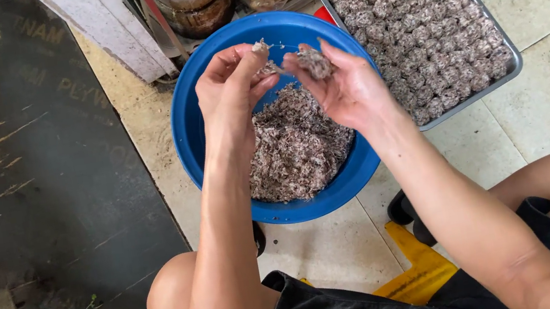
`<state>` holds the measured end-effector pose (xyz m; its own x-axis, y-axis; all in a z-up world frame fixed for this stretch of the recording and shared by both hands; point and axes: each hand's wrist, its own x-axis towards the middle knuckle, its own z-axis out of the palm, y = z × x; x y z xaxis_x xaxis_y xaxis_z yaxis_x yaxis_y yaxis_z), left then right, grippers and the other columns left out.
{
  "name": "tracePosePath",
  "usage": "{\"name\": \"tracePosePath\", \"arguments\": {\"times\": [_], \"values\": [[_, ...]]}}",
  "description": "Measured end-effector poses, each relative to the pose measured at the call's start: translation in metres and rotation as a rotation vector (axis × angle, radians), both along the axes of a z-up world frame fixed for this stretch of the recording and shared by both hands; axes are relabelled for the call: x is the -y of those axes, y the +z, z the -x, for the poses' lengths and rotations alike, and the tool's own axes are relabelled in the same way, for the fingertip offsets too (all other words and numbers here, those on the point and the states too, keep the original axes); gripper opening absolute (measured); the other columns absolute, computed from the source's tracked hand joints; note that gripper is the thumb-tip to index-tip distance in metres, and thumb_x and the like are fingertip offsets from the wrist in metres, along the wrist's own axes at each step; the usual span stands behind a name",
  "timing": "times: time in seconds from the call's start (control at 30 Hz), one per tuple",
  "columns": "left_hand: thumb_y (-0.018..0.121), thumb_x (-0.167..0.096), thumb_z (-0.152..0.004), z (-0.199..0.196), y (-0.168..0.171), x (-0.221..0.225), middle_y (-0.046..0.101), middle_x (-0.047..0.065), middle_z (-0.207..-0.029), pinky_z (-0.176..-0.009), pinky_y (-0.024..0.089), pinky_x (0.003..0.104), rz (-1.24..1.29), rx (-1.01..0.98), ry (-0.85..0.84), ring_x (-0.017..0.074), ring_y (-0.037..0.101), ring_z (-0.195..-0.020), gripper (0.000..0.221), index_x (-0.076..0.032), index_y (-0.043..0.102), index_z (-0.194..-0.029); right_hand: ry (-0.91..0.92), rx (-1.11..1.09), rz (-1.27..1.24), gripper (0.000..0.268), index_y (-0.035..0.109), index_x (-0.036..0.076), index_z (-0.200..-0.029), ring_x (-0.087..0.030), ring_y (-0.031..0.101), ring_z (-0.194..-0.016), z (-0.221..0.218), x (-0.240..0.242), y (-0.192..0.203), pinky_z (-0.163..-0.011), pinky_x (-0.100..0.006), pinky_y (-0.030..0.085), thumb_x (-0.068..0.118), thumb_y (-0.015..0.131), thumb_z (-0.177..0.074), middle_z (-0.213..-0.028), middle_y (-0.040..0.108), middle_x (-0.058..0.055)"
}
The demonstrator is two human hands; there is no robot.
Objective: Hand-forming small balls of food mixture and arranging them onto a metal tray.
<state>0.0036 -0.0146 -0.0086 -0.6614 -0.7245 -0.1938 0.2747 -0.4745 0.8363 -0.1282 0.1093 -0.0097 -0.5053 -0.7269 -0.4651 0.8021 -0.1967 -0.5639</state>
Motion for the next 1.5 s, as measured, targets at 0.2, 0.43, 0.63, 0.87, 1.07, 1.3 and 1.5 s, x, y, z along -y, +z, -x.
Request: {"name": "tracePosePath", "arguments": {"times": [0.2, 0.43, 0.63, 0.87, 1.07, 1.3, 1.5], "values": [[0.079, -0.013, -0.089, -0.001, -0.004, 0.004, 0.069, 0.006, -0.094, -0.073, 0.063, 0.028, -0.025, -0.056, -0.002, 0.0119, 0.068, -0.078, 0.021, -0.001, 0.068, -0.102, -0.145, 0.294, -0.097, 0.023, 0.056, 0.007, -0.092, -0.018, 0.074, -0.081, 0.012, -0.002, -0.049, -0.059, -0.016, 0.058, 0.027, 0.067, -0.096, -0.094, 0.07, -0.013], [0.078, -0.012, -0.089, -0.002, 0.002, 0.004, 0.07, 0.006, -0.094, -0.072, 0.064, 0.028, -0.045, -0.074, 0.004, 0.0115, 0.068, -0.076, 0.019, -0.001, 0.069, -0.102, 0.001, 0.222, -0.022, 0.049, 0.047, 0.017, -0.067, -0.004, 0.042, -0.044, 0.026, 0.0, -0.071, -0.035, -0.015, 0.029, 0.052, 0.07, -0.092, -0.06, 0.047, 0.004], [0.078, -0.012, -0.089, -0.001, 0.0, 0.005, 0.071, 0.006, -0.095, -0.071, 0.063, 0.027, -0.029, -0.061, 0.008, 0.0106, 0.068, -0.076, 0.019, -0.002, 0.068, -0.101, 0.096, 0.053, 0.195, 0.049, 0.049, 0.017, -0.068, -0.007, 0.044, -0.043, 0.016, 0.007, -0.037, -0.037, -0.021, 0.039, 0.049, 0.065, -0.102, -0.058, 0.049, 0.005], [0.08, -0.013, -0.088, -0.001, 0.004, 0.003, 0.071, 0.006, -0.094, -0.071, 0.063, 0.026, -0.021, -0.038, 0.012, 0.0102, 0.067, -0.075, 0.02, -0.002, 0.069, -0.1, -0.054, 0.259, -0.045, 0.028, 0.06, -0.002, -0.106, -0.016, 0.068, -0.071, 0.01, -0.004, -0.054, -0.055, -0.019, 0.055, 0.025, 0.056, -0.103, -0.1, 0.066, -0.015], [0.081, -0.014, -0.088, -0.003, 0.006, 0.002, 0.071, 0.006, -0.095, -0.071, 0.062, 0.025, 0.002, -0.026, 0.013, 0.0098, 0.067, -0.077, 0.021, -0.002, 0.069, -0.1, 0.016, 0.27, 0.077, 0.04, 0.06, 0.003, -0.1, -0.008, 0.057, -0.059, 0.029, -0.01, -0.111, -0.042, -0.014, 0.041, 0.042, 0.069, -0.105, -0.091, 0.064, -0.011], [0.082, -0.015, -0.087, -0.003, 0.005, 0.003, 0.072, 0.006, -0.094, -0.072, 0.062, 0.025, 0.02, 0.004, 0.019, 0.0107, 0.069, -0.081, 0.022, -0.002, 0.068, -0.098, -0.031, 0.167, -0.161, 0.054, 0.061, 0.001, -0.103, -0.018, 0.071, -0.072, -0.011, 0.005, -0.005, -0.056, -0.027, 0.061, 0.054, 0.053, -0.095, -0.1, 0.066, -0.013], [0.082, -0.015, -0.086, -0.002, 0.007, 0.003, 0.072, 0.005, -0.094, -0.071, 0.061, 0.025, 0.023, 0.008, 0.016, 0.0111, 0.07, -0.081, 0.022, -0.003, 0.068, -0.099, 0.083, 0.262, 0.034, 0.033, 0.069, 0.004, -0.111, -0.006, 0.062, -0.064, 0.015, -0.005, -0.073, -0.051, -0.012, 0.048, 0.035, 0.066, -0.101, -0.113, 0.075, -0.019]]}}
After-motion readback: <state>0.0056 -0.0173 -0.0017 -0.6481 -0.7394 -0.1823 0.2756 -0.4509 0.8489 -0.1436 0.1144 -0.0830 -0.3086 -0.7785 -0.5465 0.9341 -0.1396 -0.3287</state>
